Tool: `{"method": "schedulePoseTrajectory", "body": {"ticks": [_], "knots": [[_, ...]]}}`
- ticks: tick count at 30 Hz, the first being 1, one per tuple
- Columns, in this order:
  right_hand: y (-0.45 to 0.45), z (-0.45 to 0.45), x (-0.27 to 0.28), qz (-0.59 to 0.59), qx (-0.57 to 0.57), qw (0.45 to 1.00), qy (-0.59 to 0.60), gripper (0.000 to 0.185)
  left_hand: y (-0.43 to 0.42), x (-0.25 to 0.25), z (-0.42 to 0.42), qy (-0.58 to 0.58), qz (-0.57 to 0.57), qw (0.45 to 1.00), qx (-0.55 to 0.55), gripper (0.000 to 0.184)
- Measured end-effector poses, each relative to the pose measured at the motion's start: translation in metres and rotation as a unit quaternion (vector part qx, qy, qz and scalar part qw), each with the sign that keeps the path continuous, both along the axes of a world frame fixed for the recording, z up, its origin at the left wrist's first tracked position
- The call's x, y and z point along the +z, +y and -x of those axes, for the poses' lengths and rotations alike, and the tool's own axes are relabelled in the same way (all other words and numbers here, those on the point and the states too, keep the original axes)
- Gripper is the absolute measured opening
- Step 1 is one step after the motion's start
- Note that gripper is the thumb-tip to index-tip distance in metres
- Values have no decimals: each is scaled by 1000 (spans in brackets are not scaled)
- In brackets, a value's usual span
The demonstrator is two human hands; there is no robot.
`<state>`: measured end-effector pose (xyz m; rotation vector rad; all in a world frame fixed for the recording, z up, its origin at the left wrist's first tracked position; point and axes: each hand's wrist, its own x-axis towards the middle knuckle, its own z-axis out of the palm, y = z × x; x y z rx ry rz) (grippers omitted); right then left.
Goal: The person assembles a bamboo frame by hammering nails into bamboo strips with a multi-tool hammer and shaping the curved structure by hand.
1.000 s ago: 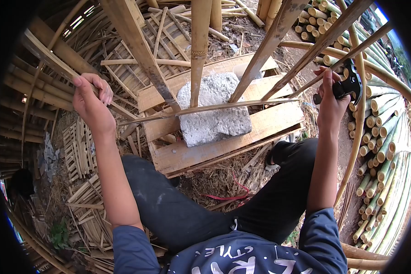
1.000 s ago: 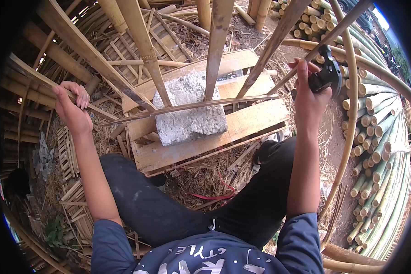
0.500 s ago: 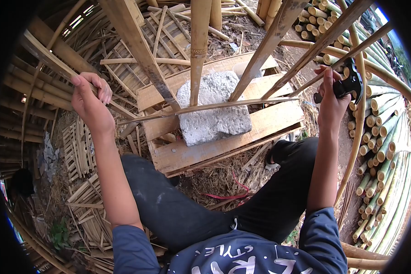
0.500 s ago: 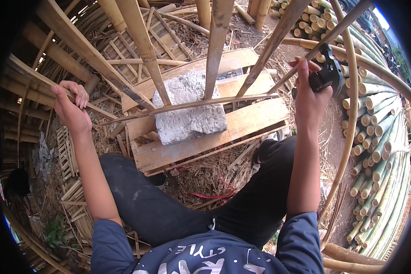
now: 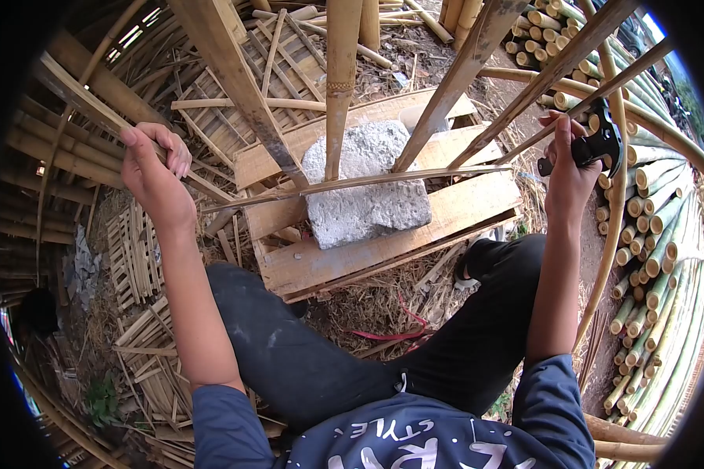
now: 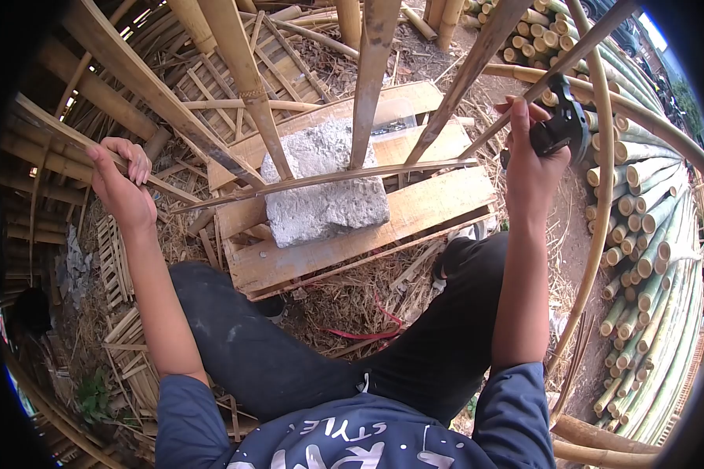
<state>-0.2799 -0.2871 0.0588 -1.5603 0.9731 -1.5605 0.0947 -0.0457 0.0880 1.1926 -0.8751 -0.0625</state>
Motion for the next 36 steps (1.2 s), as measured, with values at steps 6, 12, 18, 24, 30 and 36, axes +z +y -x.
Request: {"method": "schedulePoseTrajectory", "body": {"ticks": [6, 12, 18, 24, 30, 36], "knots": [[0, 0, 1, 2, 1, 1000, 3, 28, 0, 0, 0, 1, 1, 1000, 1, 52], [1, -1, 1, -2, 9, 1000, -8, 28, 0, 0, 1, 0, 2, 1000, 4, 52], [2, -2, 2, 0, 8, 1000, -15, 28, 0, 0, 2, -3, 6, 1000, 4, 52], [-1, 2, -1, 2, 19, 1000, -13, 24, 0, 0, 2, -4, 3, 1000, 3, 52], [-2, 2, -2, 6, 15, 1000, -12, 24, 0, 0, 1, -3, 2, 1000, 2, 52], [-1, 1, -1, 7, 11, 1000, -12, 24, 0, 0, 1, -5, 2, 1000, 0, 52]]}}
